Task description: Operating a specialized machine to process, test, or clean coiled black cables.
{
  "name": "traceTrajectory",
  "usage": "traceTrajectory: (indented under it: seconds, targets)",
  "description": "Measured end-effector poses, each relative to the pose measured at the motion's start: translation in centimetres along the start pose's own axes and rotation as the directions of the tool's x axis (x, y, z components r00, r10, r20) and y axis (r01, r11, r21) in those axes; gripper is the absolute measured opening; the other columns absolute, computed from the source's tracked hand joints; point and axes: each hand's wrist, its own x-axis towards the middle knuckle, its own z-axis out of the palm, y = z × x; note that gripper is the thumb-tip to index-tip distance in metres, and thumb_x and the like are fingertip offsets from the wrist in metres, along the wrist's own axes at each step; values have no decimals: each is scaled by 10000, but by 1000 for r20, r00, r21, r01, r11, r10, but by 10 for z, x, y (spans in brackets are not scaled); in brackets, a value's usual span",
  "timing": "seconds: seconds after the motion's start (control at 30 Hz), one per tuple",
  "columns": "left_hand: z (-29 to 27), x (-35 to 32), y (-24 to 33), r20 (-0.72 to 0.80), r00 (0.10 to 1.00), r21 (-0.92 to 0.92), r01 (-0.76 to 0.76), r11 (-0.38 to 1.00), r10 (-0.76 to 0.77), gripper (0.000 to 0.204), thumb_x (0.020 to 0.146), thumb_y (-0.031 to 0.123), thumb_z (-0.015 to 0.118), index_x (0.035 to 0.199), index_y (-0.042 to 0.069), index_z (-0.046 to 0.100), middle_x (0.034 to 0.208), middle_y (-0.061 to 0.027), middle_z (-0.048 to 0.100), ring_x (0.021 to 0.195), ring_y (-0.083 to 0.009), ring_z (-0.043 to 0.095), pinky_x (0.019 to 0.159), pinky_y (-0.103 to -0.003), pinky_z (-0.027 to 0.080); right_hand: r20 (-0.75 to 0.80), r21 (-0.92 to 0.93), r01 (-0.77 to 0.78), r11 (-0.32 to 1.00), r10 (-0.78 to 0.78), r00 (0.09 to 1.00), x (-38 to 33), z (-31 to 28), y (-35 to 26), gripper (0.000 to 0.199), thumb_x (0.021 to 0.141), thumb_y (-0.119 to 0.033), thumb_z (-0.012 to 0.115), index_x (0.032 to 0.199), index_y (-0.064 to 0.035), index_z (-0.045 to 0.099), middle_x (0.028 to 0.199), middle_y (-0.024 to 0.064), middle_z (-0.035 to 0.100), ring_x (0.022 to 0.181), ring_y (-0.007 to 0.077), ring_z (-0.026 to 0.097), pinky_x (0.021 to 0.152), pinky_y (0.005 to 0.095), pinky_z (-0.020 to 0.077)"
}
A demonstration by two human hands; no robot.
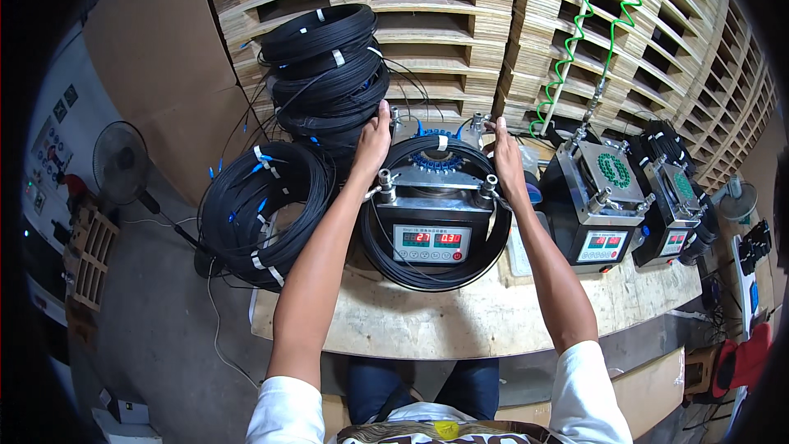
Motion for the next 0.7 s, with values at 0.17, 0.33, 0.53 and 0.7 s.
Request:
traceTrajectory:
  seconds: [0.17,0.33,0.53,0.7]
  targets:
    - [6,6,-6,-76,997,-31,-34,999,32,937,925,795,308,1171,-32,673,993,-165,679,803,-211,593,813,-347,464,16,4,9,1000,-9,1000,4,-2,6,802,1039,-617,269,1211,82,622,686,177,584,698,267,584,707,411,446]
    - [-1,7,-12,-96,993,33,-69,997,72,927,930,784,311,1233,-32,630,985,-170,674,820,-214,611,830,-344,471,64,41,14,999,-16,998,2,4,5,771,1047,-611,239,1360,8,575,970,193,650,787,235,577,823,358,443]
    - [3,-17,25,-22,998,-54,60,997,-62,852,991,691,273,1096,-73,637,1164,-326,617,1173,-466,549,1035,-469,392,38,100,71,992,-75,996,3,-1,10,760,1052,-597,244,1363,18,562,1006,198,650,827,240,586,842,359,439]
    - [-3,-14,19,-27,998,-32,54,998,-54,863,989,701,252,1103,-62,639,1200,-335,603,1213,-467,530,1054,-461,379,21,53,80,995,-82,996,2,3,4,731,1052,-586,281,1151,60,607,715,130,535,708,235,548,714,387,449]
